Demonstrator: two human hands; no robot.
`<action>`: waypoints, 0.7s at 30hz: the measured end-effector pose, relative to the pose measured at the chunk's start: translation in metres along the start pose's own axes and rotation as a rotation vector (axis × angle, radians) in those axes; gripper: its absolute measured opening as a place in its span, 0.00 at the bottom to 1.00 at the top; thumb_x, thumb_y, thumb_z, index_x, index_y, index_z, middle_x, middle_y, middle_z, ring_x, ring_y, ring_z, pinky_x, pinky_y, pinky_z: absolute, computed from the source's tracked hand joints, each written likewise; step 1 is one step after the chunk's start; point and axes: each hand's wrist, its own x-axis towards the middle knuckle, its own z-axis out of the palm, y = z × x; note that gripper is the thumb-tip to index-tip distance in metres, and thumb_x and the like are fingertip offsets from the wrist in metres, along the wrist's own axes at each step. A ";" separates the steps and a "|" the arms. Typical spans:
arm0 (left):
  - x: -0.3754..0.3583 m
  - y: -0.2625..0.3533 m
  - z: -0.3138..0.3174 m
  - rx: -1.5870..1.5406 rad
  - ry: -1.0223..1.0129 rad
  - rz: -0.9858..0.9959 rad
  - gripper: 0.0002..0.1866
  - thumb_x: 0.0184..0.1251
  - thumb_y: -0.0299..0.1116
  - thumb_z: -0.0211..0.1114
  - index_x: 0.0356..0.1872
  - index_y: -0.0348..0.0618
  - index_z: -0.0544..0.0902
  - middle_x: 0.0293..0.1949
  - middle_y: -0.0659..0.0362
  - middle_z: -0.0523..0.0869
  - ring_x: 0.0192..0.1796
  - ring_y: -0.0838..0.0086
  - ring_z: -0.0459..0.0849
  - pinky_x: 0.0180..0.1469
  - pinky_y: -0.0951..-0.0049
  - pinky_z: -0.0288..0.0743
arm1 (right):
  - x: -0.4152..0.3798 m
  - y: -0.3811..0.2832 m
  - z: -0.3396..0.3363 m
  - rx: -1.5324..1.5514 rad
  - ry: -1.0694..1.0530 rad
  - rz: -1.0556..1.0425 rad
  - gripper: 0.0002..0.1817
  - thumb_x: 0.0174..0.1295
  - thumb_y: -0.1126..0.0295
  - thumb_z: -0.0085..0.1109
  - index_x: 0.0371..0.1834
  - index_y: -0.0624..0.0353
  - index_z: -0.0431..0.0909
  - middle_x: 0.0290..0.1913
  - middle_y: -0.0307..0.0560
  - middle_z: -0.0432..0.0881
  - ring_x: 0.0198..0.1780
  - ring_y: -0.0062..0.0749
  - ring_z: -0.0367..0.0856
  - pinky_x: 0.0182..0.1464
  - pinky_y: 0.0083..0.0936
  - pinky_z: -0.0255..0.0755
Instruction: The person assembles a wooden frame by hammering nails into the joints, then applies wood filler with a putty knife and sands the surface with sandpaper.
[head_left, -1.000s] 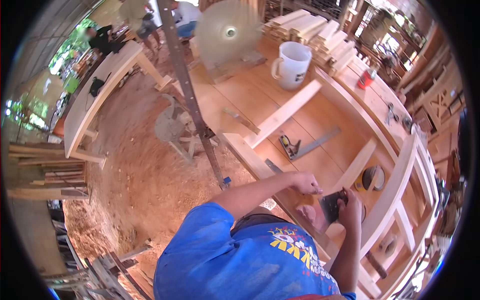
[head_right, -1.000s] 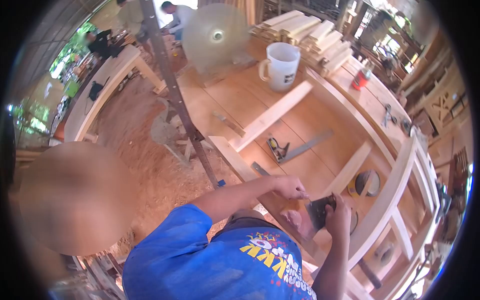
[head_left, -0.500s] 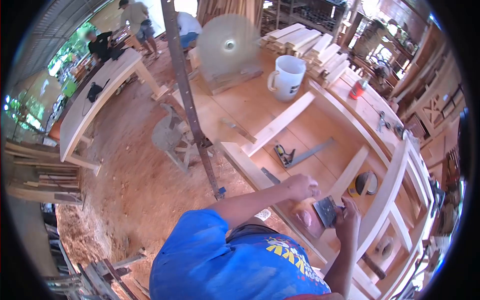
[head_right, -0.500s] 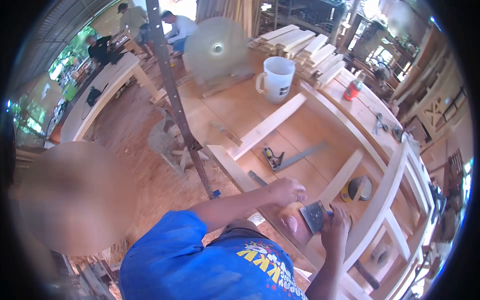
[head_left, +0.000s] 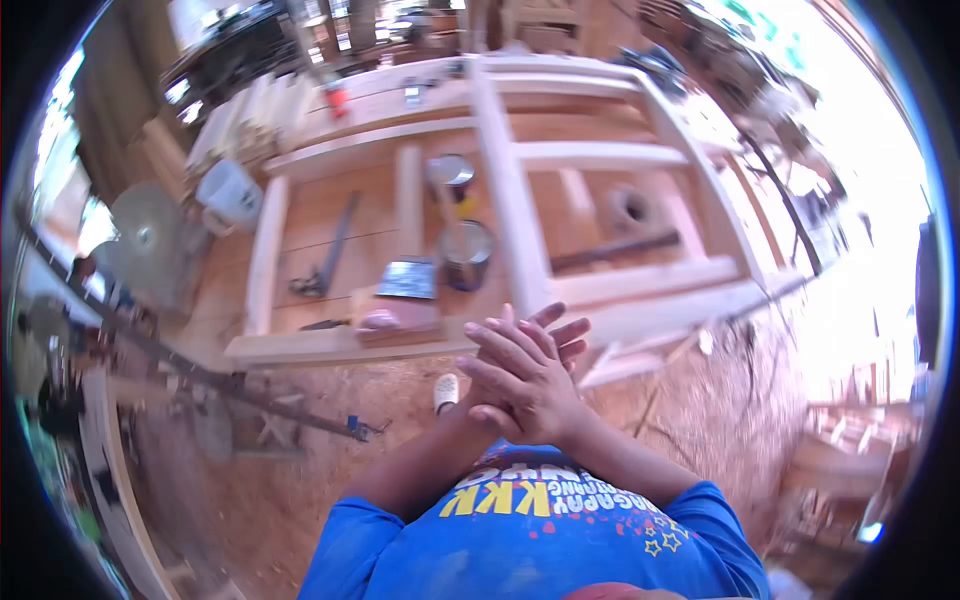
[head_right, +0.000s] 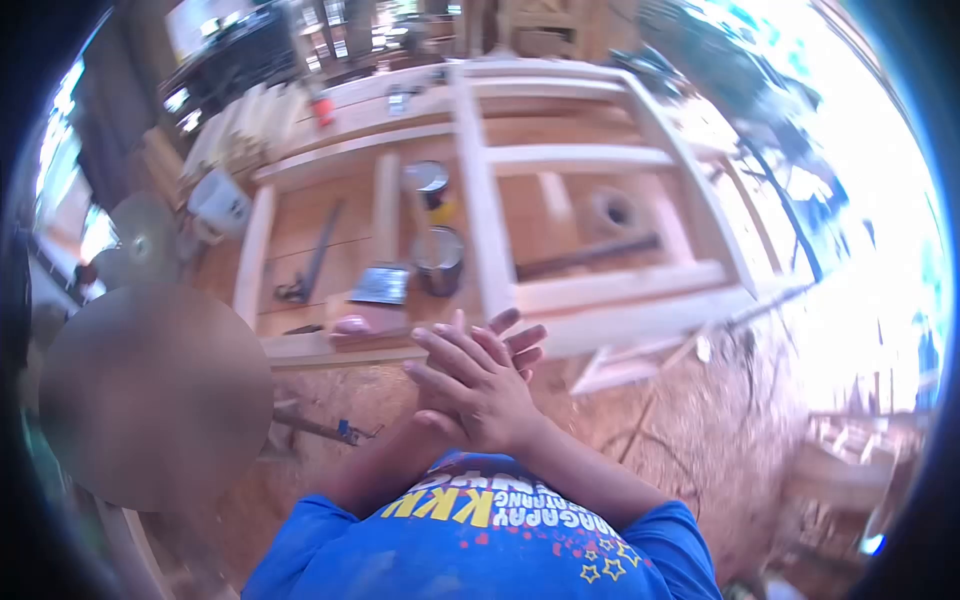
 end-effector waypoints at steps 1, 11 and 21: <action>0.008 -0.026 -0.001 0.021 0.039 0.020 0.45 0.81 0.72 0.48 0.82 0.45 0.64 0.80 0.48 0.71 0.78 0.56 0.74 0.75 0.50 0.72 | -0.022 -0.002 -0.018 -0.044 0.020 0.054 0.36 0.72 0.37 0.56 0.67 0.57 0.83 0.77 0.63 0.75 0.78 0.64 0.70 0.78 0.60 0.57; 0.054 -0.108 0.059 1.116 0.435 -0.169 0.47 0.76 0.67 0.61 0.82 0.40 0.65 0.76 0.47 0.75 0.74 0.54 0.77 0.67 0.52 0.77 | -0.130 0.061 -0.151 -0.478 0.317 0.592 0.21 0.74 0.61 0.62 0.65 0.58 0.83 0.71 0.55 0.80 0.74 0.52 0.75 0.74 0.52 0.65; 0.052 0.068 -0.018 1.924 1.027 0.365 0.39 0.76 0.34 0.68 0.81 0.28 0.62 0.73 0.41 0.75 0.72 0.56 0.77 0.75 0.61 0.70 | -0.080 0.147 -0.162 -0.317 0.255 0.460 0.17 0.66 0.72 0.64 0.58 0.61 0.82 0.63 0.53 0.84 0.69 0.51 0.79 0.72 0.46 0.71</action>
